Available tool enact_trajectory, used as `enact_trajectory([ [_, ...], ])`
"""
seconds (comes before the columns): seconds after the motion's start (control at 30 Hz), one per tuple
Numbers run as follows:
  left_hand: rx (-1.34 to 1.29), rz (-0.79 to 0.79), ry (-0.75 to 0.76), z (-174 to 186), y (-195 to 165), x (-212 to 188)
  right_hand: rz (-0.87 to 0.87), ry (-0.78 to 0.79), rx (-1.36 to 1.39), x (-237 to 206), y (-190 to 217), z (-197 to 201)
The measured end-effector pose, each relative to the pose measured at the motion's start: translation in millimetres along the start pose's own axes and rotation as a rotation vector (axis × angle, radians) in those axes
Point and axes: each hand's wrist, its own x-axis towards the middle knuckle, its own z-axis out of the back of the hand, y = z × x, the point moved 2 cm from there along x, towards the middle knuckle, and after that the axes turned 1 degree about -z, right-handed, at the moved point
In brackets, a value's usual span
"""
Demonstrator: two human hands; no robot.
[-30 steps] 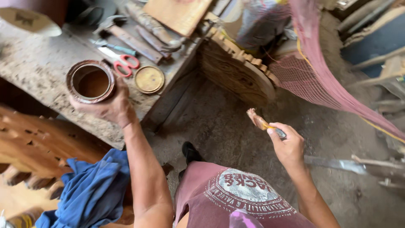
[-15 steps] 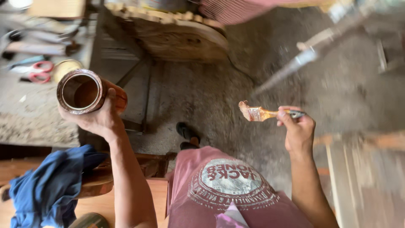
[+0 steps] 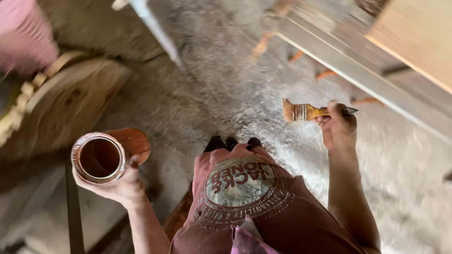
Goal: The person carries a wooden board across the workshop floor and places it on a stand. They sand the board's surface with a sanding block, rubbing along the wood, then pick up a can of wood stain and a brush and brush the stain across the board, coating the surface.
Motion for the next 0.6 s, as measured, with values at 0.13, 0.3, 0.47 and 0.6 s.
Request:
enact_trajectory([
  [0.13, -0.293, 0.008, 0.248, -73.8, -3.2, 7.1, 0.120, -0.169, -0.009, -48.8, 18.4, 52.8],
  [0.3, -0.369, -0.016, 0.517, -159.0, -9.6, 3.2, 0.146, -0.479, -0.031, -98.2, 33.9, 84.2],
  [0.47, -0.425, -0.057, 0.662, -253.4, -26.4, -16.9, 0.196, -0.789, -0.161, -110.0, 35.6, 112.0],
  [0.6, -0.483, -0.035, 0.736, -322.3, -43.8, -49.9, 0.233, -0.878, -0.262, -82.1, 40.8, 161.6],
])
